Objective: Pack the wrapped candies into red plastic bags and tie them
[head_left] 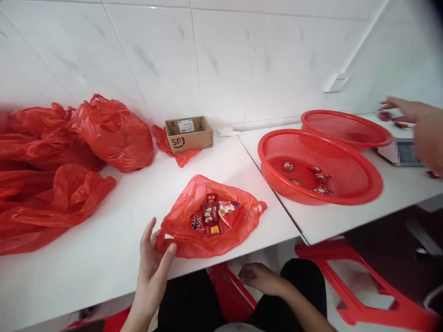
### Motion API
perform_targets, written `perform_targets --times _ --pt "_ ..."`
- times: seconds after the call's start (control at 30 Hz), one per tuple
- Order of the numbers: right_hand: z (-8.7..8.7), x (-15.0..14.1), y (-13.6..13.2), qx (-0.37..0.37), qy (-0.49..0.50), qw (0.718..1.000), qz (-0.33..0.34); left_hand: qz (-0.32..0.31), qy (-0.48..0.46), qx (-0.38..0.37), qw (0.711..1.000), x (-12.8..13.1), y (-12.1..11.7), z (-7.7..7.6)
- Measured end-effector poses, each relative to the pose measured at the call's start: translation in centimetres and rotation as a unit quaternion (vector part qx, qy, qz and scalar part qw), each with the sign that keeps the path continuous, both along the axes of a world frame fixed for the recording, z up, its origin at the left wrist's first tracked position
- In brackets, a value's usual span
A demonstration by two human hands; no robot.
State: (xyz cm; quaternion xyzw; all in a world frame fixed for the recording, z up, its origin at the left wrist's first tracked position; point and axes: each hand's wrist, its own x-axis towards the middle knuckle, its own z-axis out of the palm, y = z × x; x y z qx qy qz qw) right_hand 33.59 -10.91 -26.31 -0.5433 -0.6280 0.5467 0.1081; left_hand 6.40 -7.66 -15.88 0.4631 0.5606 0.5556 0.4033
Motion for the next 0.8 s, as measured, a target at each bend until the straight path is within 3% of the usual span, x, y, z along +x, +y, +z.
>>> perform_targets --times 0.07,0.13,0.2,0.23,0.33,0.43,0.53,0.67,0.8 --pt "3.4 1.0 -1.6 0.005 0.040 0.999 0.006 -0.026 -0.008 0.003 1.000 -0.7 0.3 -0.2" --pt "7.7 1.6 -2.0 0.067 0.089 0.993 -0.033 -0.048 -0.011 0.008 0.999 -1.3 0.6 -0.8" --pt "11.4 1.7 -1.2 0.201 0.094 0.967 -0.124 -0.060 -0.011 0.011 0.998 -1.7 0.8 -1.5" --pt "12.8 1.4 -0.3 0.290 0.071 0.938 -0.177 -0.062 -0.009 0.012 0.998 -1.8 0.9 -1.8" --pt "14.3 0.2 3.0 0.436 -0.017 0.867 -0.241 -0.069 -0.008 0.013 0.997 -2.0 1.1 -2.3" --pt "14.2 -0.4 5.6 0.426 -0.029 0.873 -0.236 -0.073 -0.007 0.014 0.997 -2.1 0.9 -2.1" --pt "15.2 0.1 6.7 0.423 0.027 0.871 -0.250 -0.082 -0.009 -0.008 0.997 -2.6 0.1 -1.7" --pt "18.8 0.8 7.2 0.457 0.108 0.849 -0.241 -0.115 -0.006 -0.072 0.991 -3.7 -1.4 -0.2" --pt "22.2 0.8 8.5 0.441 0.172 0.856 -0.207 -0.129 -0.009 -0.088 0.988 -4.7 -0.9 3.2"
